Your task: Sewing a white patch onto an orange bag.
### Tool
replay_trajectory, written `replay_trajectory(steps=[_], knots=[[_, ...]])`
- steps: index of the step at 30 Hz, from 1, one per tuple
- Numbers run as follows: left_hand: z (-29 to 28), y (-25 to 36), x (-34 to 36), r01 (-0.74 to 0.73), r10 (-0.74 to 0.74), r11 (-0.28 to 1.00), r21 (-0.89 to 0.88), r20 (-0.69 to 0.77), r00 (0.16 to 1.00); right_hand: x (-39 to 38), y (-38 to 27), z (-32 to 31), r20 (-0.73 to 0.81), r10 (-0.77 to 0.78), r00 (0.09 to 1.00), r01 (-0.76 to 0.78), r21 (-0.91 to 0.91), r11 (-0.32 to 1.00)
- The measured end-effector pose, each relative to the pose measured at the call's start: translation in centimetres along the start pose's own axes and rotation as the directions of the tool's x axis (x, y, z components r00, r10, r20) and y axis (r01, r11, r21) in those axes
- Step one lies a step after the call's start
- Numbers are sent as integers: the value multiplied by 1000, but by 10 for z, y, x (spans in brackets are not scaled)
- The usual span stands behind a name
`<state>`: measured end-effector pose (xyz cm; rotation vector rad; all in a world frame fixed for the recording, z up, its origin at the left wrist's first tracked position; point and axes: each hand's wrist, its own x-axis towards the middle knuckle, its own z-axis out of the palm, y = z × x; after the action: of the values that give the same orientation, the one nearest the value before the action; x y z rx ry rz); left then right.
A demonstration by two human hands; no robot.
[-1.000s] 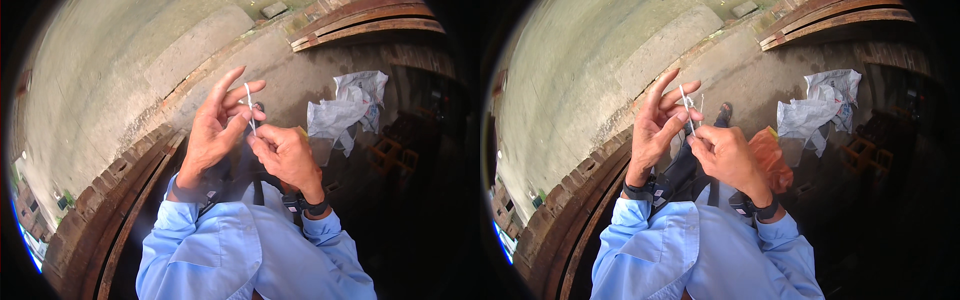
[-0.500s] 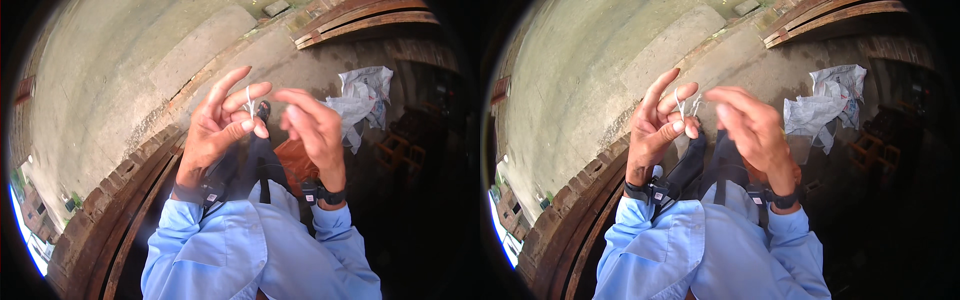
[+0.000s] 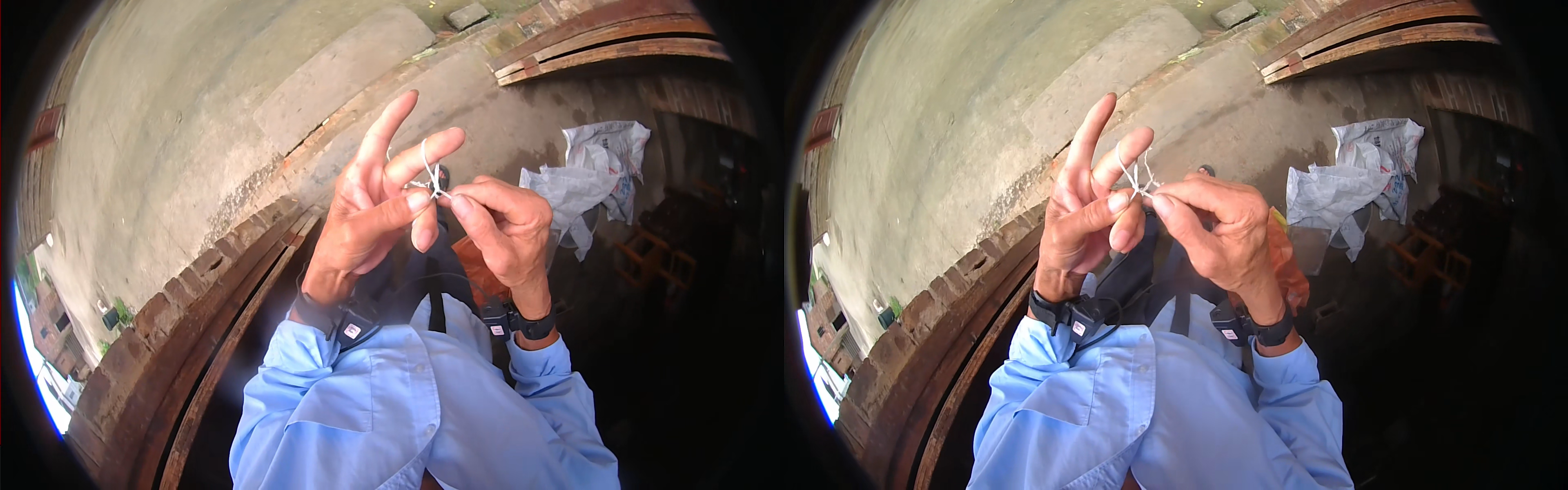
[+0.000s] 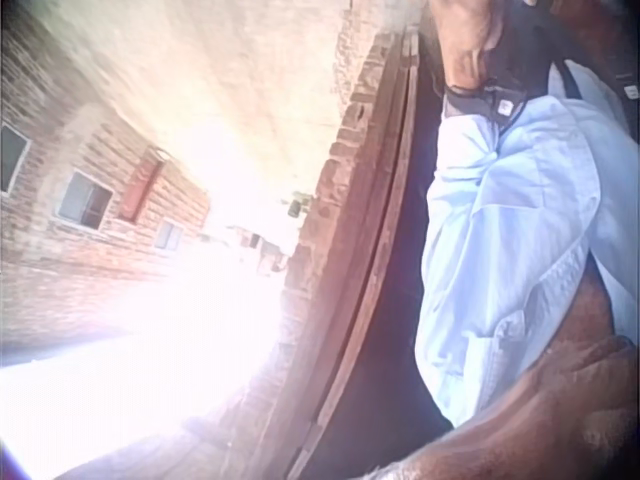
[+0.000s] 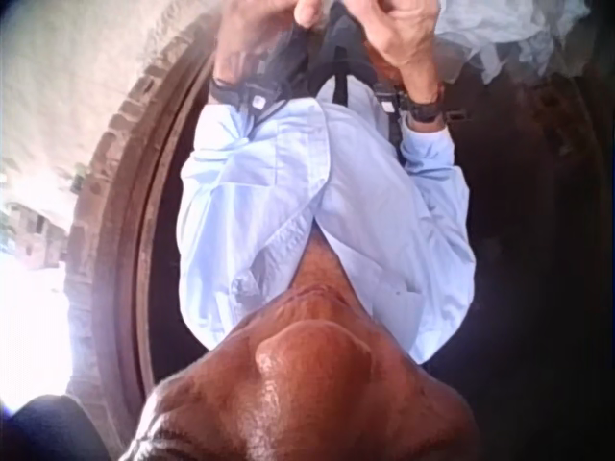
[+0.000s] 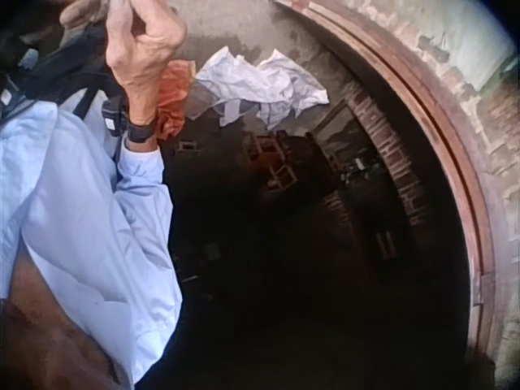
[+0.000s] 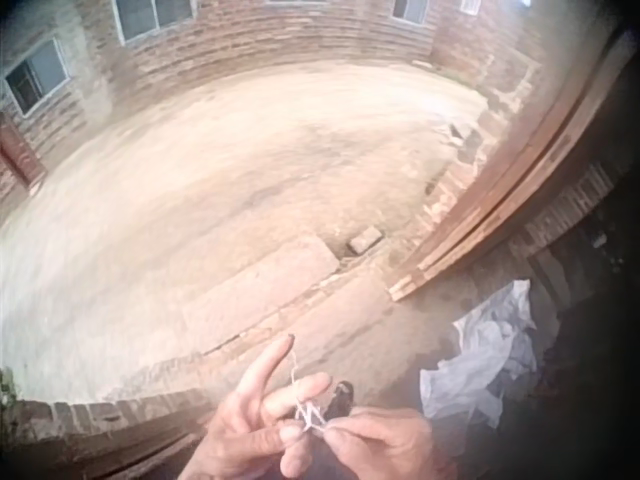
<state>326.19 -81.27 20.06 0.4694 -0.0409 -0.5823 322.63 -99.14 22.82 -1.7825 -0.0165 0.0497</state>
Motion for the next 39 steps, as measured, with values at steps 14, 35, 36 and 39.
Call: replay_trajectory(steps=[14,35,36,39], knots=[[-2,-8,1,-47,77,956,-289,93,993,-11,-10,9,-114,-213,970,190,-185,964],[-6,-4,-5,106,-92,975,-194,77,993,-19,0,-29,-85,-129,988,108,-220,970],[-5,-3,-6,127,-117,978,-164,72,991,-17,-5,-30,-84,-79,993,60,-206,977],[3,-5,-4,155,-152,985,-75,52,987,-14,-9,-28,-54,21,998,-26,-93,995]])
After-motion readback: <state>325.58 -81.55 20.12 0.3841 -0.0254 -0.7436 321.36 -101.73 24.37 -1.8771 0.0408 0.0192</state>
